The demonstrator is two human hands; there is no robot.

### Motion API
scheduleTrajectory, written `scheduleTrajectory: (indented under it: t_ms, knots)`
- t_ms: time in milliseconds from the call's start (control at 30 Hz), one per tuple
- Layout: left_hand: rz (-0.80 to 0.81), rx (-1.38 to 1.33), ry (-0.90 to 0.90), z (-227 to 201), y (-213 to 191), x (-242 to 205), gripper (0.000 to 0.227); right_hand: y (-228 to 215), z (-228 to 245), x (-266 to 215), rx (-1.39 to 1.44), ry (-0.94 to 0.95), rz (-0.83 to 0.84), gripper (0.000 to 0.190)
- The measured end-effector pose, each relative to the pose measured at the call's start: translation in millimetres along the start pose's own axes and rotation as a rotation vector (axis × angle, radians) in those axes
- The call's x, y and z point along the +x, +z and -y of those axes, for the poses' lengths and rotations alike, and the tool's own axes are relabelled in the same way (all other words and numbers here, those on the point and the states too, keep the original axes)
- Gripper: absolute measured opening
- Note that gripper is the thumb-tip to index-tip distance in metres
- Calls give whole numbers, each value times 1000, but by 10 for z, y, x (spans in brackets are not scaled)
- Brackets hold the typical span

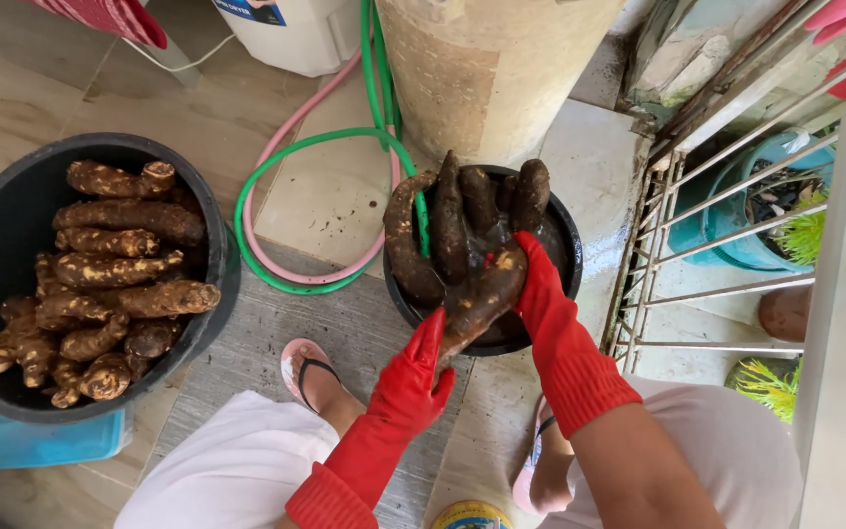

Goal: Washing and scrubbing large roots in a bucket of water to remove dirt.

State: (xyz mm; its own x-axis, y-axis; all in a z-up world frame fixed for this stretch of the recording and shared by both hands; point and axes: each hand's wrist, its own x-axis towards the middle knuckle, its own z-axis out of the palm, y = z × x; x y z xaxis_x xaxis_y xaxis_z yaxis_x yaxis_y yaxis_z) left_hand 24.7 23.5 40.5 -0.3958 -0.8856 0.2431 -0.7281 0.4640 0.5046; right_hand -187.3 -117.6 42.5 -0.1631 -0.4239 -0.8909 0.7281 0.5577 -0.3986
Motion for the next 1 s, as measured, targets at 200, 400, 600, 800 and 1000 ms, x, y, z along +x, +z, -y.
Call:
scheduleTrajectory:
  t_ms: [200, 400, 600, 800, 1000]
  knots:
    - [-16, -559, -306, -36, 53, 142, 81, -159, -179, 630, 362, -109, 516, 38]
    - [74, -465, -280, 68, 200, 182, 80, -190, -431, 199, -493, -661, 165, 60]
    - [410, -282, -475, 12, 276, 213, 81, -465, -959, 941, -894, -933, -87, 67]
    - [279, -277, -364, 102, 695, 304, 60, -468, -1347, 302, -1023, -1163, -63, 70]
    - [254, -204, -443, -45, 576, 310, 62, -498, -1075, 692, -1068, -1142, -189, 67]
